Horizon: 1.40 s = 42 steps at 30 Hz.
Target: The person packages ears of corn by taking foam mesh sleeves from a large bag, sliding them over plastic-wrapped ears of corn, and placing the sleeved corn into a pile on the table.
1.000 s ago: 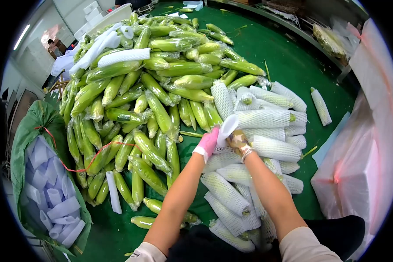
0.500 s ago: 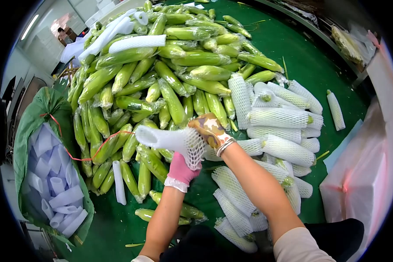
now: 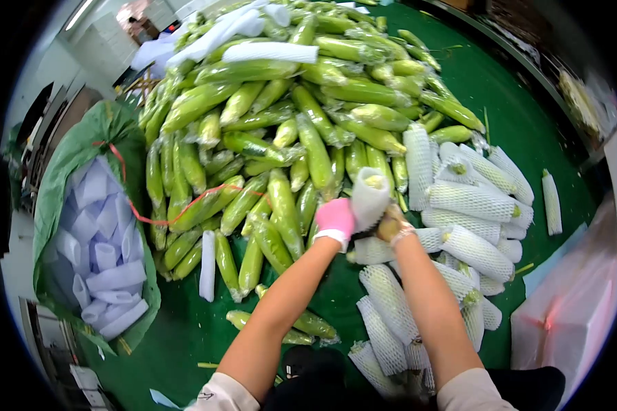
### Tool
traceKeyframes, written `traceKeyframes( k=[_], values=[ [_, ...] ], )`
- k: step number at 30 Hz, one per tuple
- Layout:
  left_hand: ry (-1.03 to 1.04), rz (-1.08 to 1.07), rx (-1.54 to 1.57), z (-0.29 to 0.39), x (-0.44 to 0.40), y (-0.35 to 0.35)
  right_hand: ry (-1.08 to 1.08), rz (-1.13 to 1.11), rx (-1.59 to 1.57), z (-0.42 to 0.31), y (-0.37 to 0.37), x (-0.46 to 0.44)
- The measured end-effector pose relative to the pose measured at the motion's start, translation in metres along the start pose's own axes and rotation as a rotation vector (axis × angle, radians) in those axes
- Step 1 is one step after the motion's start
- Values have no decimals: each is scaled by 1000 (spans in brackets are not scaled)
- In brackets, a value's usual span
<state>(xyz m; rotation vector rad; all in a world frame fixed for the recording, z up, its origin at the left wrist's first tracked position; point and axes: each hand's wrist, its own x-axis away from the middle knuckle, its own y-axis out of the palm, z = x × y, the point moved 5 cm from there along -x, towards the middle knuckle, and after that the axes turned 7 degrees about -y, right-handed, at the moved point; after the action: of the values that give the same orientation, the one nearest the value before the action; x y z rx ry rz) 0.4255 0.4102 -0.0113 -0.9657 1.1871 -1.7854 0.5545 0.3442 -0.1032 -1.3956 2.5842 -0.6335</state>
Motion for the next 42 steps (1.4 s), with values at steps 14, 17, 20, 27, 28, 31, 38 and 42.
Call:
traceKeyframes(
  k=[14,17,20,27,28,31,38,42],
  values=[
    [-183,689,765,-156,79,-154,209,376,-1510,-26,-149,104],
    [-549,687,-49,-283,78,-142,378,-70,-913,-17,-68,126],
    [-623,272,67,-337,85,-115,-16,-301,-235,-149,49,139],
    [-48,-290,1284,-188,140,-182,-576,-514,-328,-273,98,132],
    [-34,-321,1425,-181,135,-173,-400,-471,-486,-257,94,130],
    [47,-375,1728,-134,122,-155,-135,-197,-783,-213,76,123],
    [92,-379,1508,-64,83,-54,-174,61,-806,-129,49,102],
    [4,-792,1415,-50,67,-14,-354,210,-105,-101,4,107]
  ],
)
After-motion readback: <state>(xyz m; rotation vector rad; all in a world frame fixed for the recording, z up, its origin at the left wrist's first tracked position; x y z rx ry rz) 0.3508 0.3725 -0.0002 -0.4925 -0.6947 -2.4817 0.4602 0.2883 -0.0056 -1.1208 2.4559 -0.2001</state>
